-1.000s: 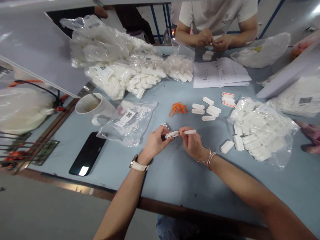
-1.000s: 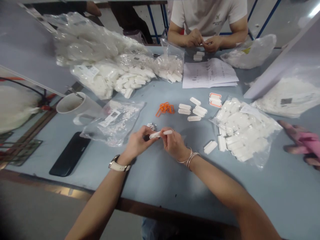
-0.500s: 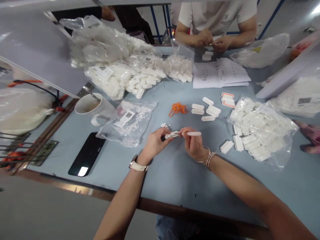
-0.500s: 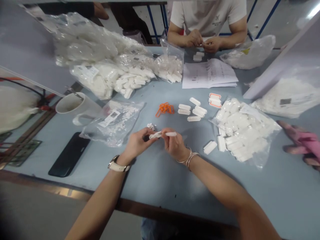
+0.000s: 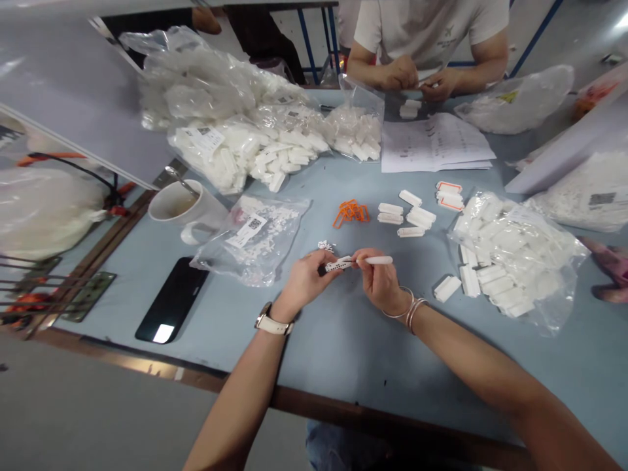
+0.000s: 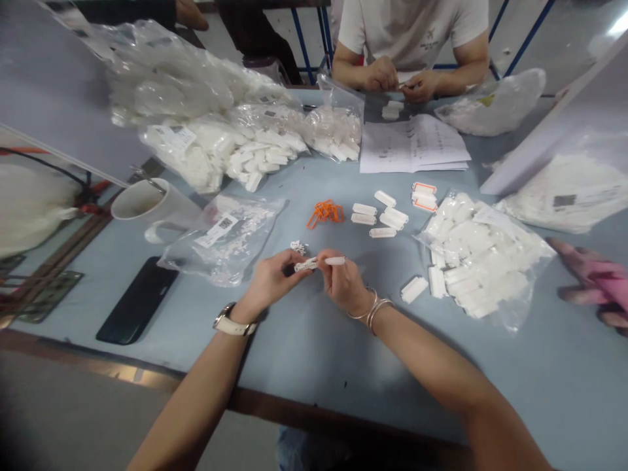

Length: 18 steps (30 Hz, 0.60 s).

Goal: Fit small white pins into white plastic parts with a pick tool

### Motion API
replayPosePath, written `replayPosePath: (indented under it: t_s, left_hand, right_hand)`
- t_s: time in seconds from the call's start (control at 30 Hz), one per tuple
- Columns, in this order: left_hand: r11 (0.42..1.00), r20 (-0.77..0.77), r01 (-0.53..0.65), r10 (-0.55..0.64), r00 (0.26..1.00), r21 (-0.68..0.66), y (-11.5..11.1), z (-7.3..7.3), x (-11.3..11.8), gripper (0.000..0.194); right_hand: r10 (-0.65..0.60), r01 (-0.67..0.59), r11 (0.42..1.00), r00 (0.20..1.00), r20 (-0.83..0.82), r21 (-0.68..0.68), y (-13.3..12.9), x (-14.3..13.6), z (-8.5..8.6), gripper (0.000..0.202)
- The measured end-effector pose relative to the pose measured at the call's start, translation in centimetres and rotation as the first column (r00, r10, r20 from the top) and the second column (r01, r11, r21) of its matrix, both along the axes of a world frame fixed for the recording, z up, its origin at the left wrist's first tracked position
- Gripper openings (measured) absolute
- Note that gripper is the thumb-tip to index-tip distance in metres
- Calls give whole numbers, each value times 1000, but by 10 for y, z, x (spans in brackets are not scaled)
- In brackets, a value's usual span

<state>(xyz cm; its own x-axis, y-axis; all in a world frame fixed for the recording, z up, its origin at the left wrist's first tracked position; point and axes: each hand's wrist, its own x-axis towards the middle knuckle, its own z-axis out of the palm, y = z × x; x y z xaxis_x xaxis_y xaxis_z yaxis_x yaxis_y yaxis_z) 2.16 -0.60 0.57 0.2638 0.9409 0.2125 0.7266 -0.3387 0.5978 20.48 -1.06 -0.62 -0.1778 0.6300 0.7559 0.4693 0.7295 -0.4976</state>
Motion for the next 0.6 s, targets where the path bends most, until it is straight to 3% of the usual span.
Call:
replayPosePath:
  t_s: [0.37,0.6]
  left_hand:
    - [1000,18,16,-15,1000,-24,0,-1,-1,25]
    - [1000,4,24,-24,1000,3,0,-2,-2,22]
  right_hand:
    - [38,-33,996,998,49,-88,0,0,-2,14]
    - [42,-34,998,985,167,-52,-2,-3,3,18]
